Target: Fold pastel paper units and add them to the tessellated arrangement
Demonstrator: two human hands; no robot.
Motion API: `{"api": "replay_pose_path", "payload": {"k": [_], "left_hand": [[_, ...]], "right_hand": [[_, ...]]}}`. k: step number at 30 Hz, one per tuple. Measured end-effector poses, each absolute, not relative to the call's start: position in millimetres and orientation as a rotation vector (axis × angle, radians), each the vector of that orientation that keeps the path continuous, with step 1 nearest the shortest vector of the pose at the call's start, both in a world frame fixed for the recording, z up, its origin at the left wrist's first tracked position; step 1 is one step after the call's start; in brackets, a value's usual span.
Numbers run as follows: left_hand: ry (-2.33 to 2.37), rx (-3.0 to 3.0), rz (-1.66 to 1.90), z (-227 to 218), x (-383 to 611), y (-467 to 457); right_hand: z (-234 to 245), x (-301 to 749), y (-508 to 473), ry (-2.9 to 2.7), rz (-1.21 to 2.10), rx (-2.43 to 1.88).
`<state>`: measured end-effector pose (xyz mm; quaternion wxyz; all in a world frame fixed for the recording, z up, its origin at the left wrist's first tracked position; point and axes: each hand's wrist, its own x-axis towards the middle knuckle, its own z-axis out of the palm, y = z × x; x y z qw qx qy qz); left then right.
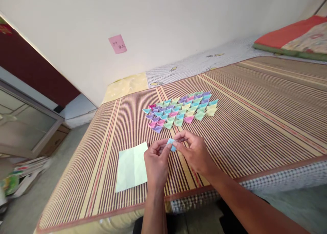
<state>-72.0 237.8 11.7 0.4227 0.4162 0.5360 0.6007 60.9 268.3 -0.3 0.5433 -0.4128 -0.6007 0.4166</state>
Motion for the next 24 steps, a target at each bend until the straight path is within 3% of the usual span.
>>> {"api": "replay_pose_path", "payload": {"k": [11, 24], "left_hand": [[1.2, 0.889, 1.506, 1.8, -76.4, 241.6], [1.175, 1.055, 1.431, 10.2, -81.4, 235.8]], "right_hand": [[4.2, 71.1, 273.1, -1.678, 1.146, -0.813], [3.1, 71.3, 272.3, -1.609, 1.218, -0.816]]}}
